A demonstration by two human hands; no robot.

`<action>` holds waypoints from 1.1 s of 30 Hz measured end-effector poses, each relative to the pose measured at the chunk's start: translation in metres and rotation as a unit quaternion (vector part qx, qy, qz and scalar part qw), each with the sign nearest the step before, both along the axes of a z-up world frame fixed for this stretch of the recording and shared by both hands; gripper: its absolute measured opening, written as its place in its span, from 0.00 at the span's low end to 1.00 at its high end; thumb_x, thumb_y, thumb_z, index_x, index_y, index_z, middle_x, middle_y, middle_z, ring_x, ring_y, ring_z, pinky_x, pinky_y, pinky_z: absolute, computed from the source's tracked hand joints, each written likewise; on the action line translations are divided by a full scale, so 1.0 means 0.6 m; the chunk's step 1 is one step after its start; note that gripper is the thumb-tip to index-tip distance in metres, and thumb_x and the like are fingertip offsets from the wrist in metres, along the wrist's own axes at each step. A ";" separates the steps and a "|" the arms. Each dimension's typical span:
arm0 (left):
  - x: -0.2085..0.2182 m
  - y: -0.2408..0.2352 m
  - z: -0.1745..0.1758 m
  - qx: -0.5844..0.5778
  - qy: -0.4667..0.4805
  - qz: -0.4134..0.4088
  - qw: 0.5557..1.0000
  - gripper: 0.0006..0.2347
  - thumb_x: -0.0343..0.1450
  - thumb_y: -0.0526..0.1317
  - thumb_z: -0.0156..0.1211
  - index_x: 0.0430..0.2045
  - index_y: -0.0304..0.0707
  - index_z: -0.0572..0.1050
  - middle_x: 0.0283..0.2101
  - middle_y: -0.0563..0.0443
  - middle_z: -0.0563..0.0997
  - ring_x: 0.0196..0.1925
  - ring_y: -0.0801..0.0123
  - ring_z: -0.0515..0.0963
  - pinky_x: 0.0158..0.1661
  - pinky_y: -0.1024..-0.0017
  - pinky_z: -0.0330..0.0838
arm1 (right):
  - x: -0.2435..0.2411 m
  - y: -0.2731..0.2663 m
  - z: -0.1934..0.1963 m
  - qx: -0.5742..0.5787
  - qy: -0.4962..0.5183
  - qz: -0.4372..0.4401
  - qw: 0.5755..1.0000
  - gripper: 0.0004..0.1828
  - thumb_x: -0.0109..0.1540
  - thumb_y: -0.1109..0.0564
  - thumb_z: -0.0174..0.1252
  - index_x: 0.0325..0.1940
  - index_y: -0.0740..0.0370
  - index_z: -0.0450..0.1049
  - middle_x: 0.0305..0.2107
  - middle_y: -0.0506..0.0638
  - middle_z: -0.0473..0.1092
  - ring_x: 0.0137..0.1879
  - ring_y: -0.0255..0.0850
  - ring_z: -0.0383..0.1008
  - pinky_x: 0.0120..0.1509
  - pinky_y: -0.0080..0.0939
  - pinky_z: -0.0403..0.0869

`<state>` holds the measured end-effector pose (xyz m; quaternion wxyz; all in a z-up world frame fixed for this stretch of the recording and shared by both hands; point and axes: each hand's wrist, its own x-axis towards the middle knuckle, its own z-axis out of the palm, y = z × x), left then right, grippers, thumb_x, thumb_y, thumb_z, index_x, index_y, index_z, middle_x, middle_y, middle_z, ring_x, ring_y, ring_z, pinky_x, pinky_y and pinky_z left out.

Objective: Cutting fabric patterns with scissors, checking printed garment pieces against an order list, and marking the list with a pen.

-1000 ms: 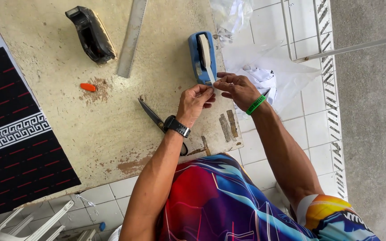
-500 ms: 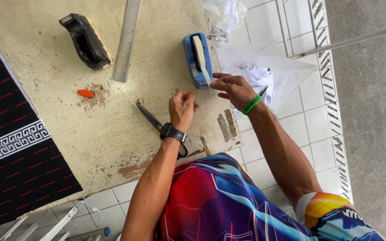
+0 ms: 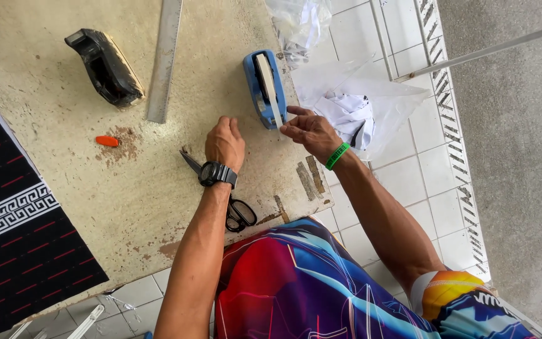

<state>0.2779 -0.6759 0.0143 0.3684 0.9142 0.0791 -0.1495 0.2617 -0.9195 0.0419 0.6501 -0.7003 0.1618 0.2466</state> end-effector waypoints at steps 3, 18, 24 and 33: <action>0.015 -0.007 0.007 -0.008 0.013 -0.057 0.998 0.22 0.78 0.28 0.55 0.70 0.32 0.67 0.56 0.32 0.79 0.59 0.38 0.81 0.58 0.45 0.80 | 0.001 0.003 -0.003 -0.003 -0.006 0.009 1.000 0.17 0.65 0.45 0.75 0.48 0.60 0.87 0.75 0.62 0.62 0.71 0.60 0.74 0.68 0.58 0.78; 0.034 -0.060 -0.045 -0.140 -0.029 0.033 0.989 0.30 0.66 0.62 0.81 0.51 0.40 0.79 0.46 0.43 0.86 0.43 0.57 0.89 0.43 0.63 0.84 | -0.004 -0.010 -0.036 -0.013 -0.061 0.031 0.998 0.15 0.67 0.46 0.74 0.49 0.60 0.87 0.73 0.65 0.63 0.70 0.63 0.76 0.72 0.60 0.76; 0.033 -0.057 -0.053 -0.176 0.004 0.037 0.984 0.32 0.66 0.61 0.83 0.53 0.40 0.75 0.47 0.44 0.85 0.43 0.60 0.88 0.44 0.64 0.83 | -0.007 -0.004 -0.028 -0.014 -0.081 0.039 0.996 0.15 0.67 0.47 0.73 0.49 0.60 0.87 0.71 0.67 0.64 0.74 0.66 0.71 0.80 0.66 0.66; 0.043 -0.052 -0.054 -0.200 0.053 0.054 0.977 0.31 0.68 0.65 0.80 0.54 0.44 0.75 0.48 0.48 0.85 0.44 0.66 0.88 0.45 0.68 0.82 | -0.009 0.002 -0.002 0.003 -0.105 0.042 0.994 0.14 0.69 0.46 0.72 0.51 0.57 0.86 0.70 0.68 0.66 0.80 0.66 0.64 0.85 0.65 0.59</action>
